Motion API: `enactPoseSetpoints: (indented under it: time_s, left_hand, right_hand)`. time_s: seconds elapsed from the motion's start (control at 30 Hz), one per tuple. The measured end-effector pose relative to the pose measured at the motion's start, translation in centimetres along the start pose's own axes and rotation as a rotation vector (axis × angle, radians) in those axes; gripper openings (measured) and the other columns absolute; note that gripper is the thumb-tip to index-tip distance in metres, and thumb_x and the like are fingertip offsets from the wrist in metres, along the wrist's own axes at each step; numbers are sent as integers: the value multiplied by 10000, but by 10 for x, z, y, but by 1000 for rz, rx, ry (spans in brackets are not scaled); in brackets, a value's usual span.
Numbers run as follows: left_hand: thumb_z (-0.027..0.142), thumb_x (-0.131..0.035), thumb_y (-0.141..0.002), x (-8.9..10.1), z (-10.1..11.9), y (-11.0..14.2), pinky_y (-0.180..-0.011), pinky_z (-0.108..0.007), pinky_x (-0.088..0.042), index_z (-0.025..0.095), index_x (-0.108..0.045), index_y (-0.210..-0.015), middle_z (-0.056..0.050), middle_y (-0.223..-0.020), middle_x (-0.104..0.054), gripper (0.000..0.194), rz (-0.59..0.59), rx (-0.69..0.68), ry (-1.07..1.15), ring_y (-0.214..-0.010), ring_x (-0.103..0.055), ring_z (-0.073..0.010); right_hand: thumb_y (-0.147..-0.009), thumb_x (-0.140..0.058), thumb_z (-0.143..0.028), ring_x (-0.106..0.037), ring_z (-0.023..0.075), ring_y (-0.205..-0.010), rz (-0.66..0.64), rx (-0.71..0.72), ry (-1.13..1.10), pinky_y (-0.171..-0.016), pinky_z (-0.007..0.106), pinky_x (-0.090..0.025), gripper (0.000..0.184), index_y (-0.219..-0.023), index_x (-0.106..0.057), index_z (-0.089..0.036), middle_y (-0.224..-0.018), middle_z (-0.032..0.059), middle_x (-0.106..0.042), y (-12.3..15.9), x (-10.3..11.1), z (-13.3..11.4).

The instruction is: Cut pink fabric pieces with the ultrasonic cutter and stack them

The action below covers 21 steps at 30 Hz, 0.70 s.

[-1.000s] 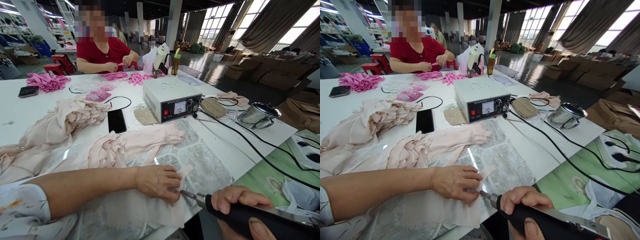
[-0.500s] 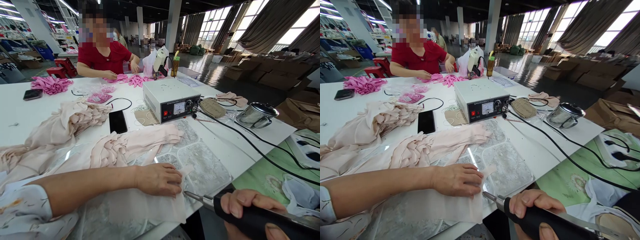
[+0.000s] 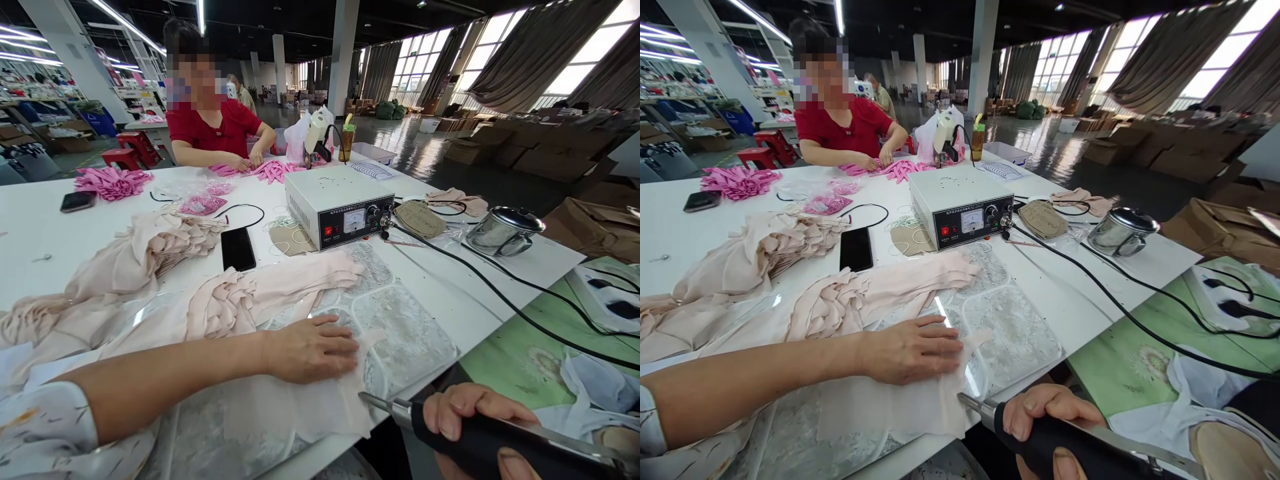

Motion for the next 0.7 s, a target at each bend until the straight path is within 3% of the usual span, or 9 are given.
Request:
enactPoseSetpoints:
  time_s: [0.13, 0.33, 0.53, 0.7]
  left_hand:
    - [327, -432, -996, -2, 5, 0, -1149, -414, -224, 197, -606, -1168, -52, -1265, -609, 277, -15, -53, 33, -1236, -501, -215]
    - [314, -411, -1000, -1, -2, 2, -1145, -420, -199, 181, -623, -1110, -68, -1296, -585, 273, 5, 100, -9, -1267, -470, -230]
    - [354, -446, -990, 0, 8, 2, -1153, -461, -155, 237, -594, -1192, -49, -1327, -560, 276, -21, 32, 30, -1289, -447, -230]
    - [368, -419, -1002, -4, 4, -1, -1154, -462, -163, 210, -594, -1194, -61, -1328, -559, 304, -32, 127, 9, -1293, -444, -238]
  right_hand:
    - [-738, -655, -443, -477, 141, -490, 11, -4, -6, -427, 321, -475, 212, -768, -569, -252, -644, -13, -492, 0, 0, 1]
    - [-736, -661, -448, -485, 146, -488, -22, -2, 22, -430, 324, -466, 225, -749, -562, -246, -639, -7, -499, 0, 3, 1]
    - [-738, -654, -447, -487, 148, -505, 0, -16, -11, -444, 330, -476, 232, -771, -547, -243, -657, -6, -490, 1, 3, 2]
    - [-773, -614, -433, -489, 133, -496, 9, 44, 2, -440, 298, -474, 219, -776, -534, -229, -648, -12, -496, 2, -2, 0]
Point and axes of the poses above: each hand's wrist, its own y-axis away from the middle knuckle, its own x-axis out of the back of the hand, z = x × y, the point moved 3 cm from there along -y, towards the middle knuckle
